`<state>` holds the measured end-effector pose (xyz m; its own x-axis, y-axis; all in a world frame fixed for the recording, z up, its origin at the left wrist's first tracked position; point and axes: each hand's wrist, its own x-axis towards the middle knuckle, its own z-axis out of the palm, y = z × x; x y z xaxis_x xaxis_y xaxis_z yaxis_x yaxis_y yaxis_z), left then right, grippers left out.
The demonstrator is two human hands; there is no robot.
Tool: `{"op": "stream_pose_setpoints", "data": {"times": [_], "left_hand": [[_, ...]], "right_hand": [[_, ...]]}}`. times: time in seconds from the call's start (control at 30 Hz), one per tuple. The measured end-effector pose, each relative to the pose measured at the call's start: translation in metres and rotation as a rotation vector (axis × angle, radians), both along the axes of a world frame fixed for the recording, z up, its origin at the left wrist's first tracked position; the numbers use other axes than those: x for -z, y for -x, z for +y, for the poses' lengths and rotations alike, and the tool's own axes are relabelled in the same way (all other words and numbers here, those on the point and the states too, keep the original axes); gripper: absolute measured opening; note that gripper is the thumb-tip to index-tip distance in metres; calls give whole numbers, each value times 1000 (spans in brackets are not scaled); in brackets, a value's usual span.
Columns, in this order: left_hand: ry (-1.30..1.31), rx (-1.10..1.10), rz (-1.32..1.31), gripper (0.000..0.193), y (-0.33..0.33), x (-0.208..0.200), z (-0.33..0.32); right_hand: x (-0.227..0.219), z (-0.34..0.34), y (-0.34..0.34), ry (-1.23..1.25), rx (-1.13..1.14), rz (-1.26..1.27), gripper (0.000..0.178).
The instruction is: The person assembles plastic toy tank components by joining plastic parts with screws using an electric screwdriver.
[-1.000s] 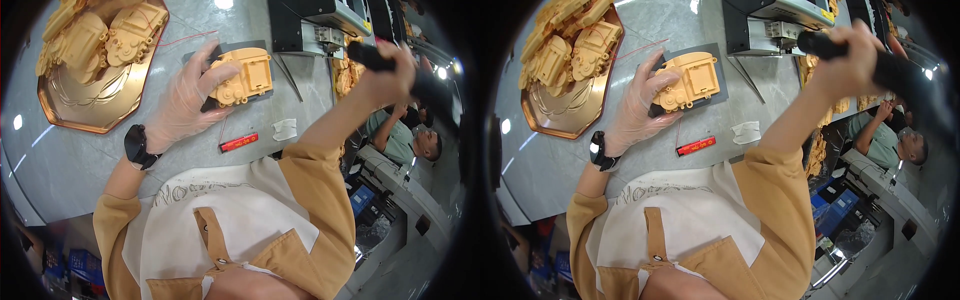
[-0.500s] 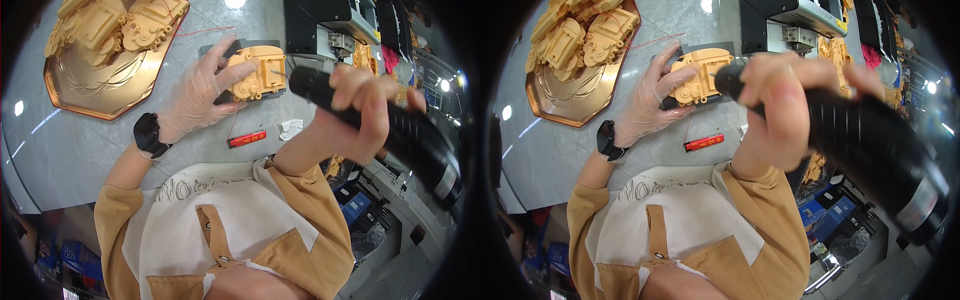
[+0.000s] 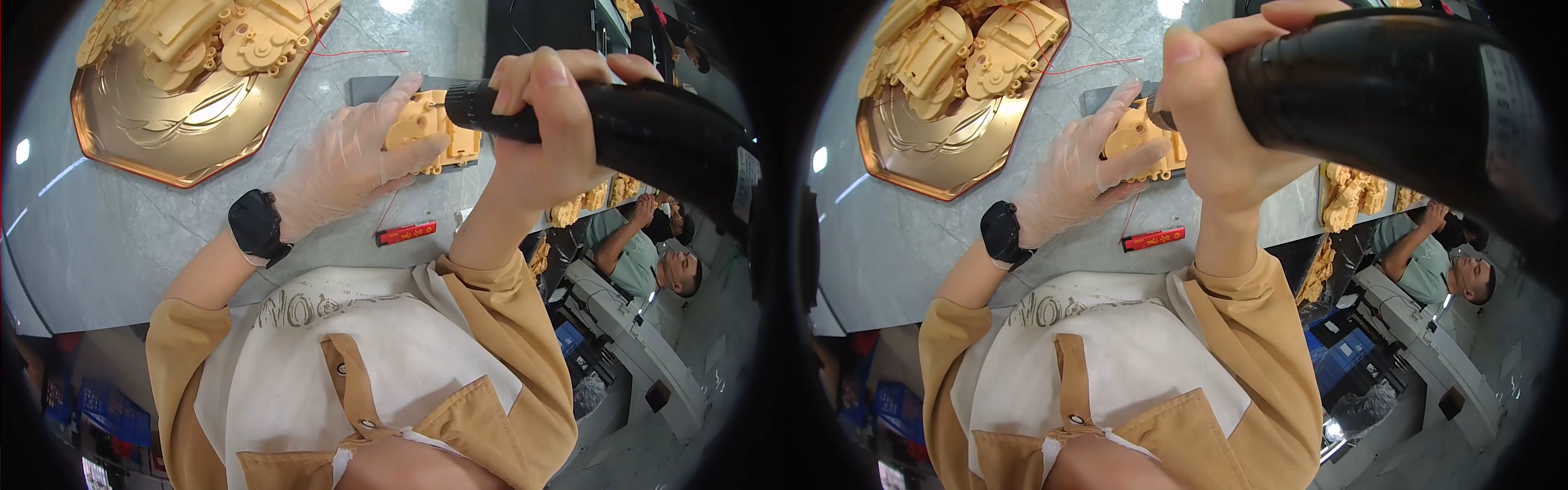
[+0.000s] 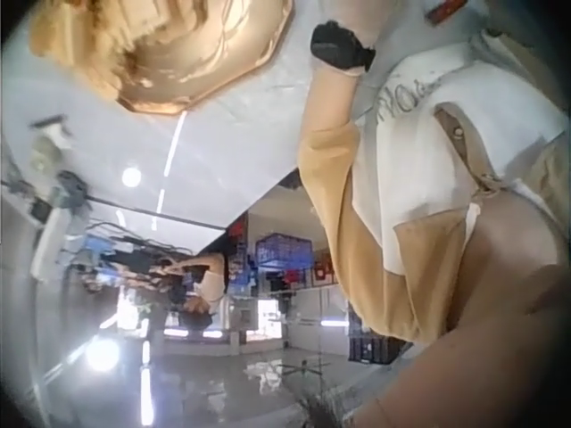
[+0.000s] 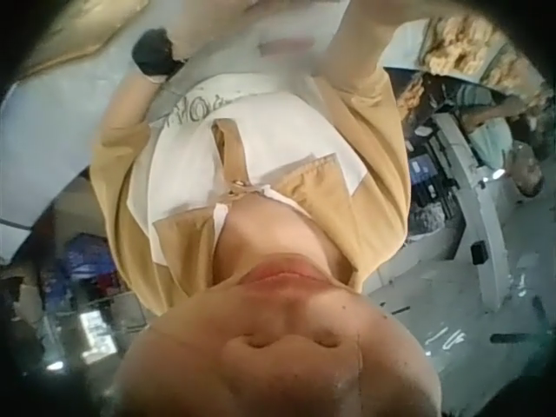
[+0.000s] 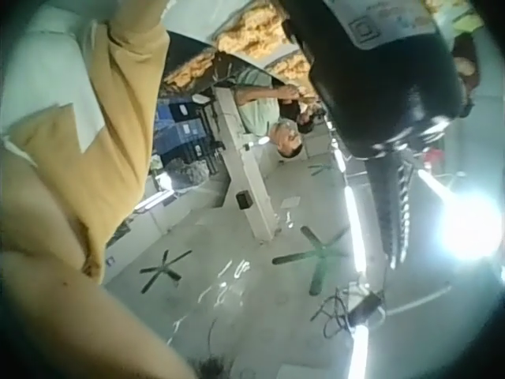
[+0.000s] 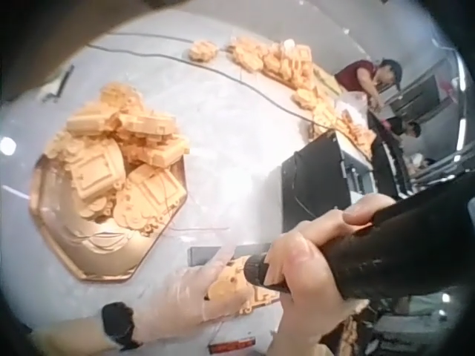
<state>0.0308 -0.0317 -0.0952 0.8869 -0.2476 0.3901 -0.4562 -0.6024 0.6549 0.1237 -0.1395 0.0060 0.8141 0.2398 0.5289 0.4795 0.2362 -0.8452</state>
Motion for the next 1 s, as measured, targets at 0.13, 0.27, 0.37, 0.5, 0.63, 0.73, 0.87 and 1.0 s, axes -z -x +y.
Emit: {"op": "stream_pose_setpoints", "data": {"times": [0.13, 0.27, 0.37, 0.5, 0.63, 0.73, 0.87, 1.0], "left_hand": [[-23, -26, 13, 59, 2, 2, 1], [-7, -10, 43, 58, 0, 1, 0], [-30, -46, -79, 46, -3, 4, 0], [20, 20, 3, 55, -3, -3, 3], [124, 82, 66, 61, -5, -11, 5], [203, 10, 1, 58, -2, -11, 4], [213, -201, 469, 60, -18, -37, -7], [1079, -104, 816, 48, -25, -53, 12]], "right_hand": [[2, 3, 1, 90, 54, -6, 41], [-1, 1, 3, 196, 156, 16, 41], [0, 0, 6, 268, 183, -29, 40], [4, -11, 8, 409, 259, -88, 42], [1, -55, 12, 24, 104, -76, 34], [-5, -76, 27, -327, 126, -80, 39], [29, -88, 28, -78, 450, 7, 43], [54, -77, 34, -93, 454, 99, 44]]}}
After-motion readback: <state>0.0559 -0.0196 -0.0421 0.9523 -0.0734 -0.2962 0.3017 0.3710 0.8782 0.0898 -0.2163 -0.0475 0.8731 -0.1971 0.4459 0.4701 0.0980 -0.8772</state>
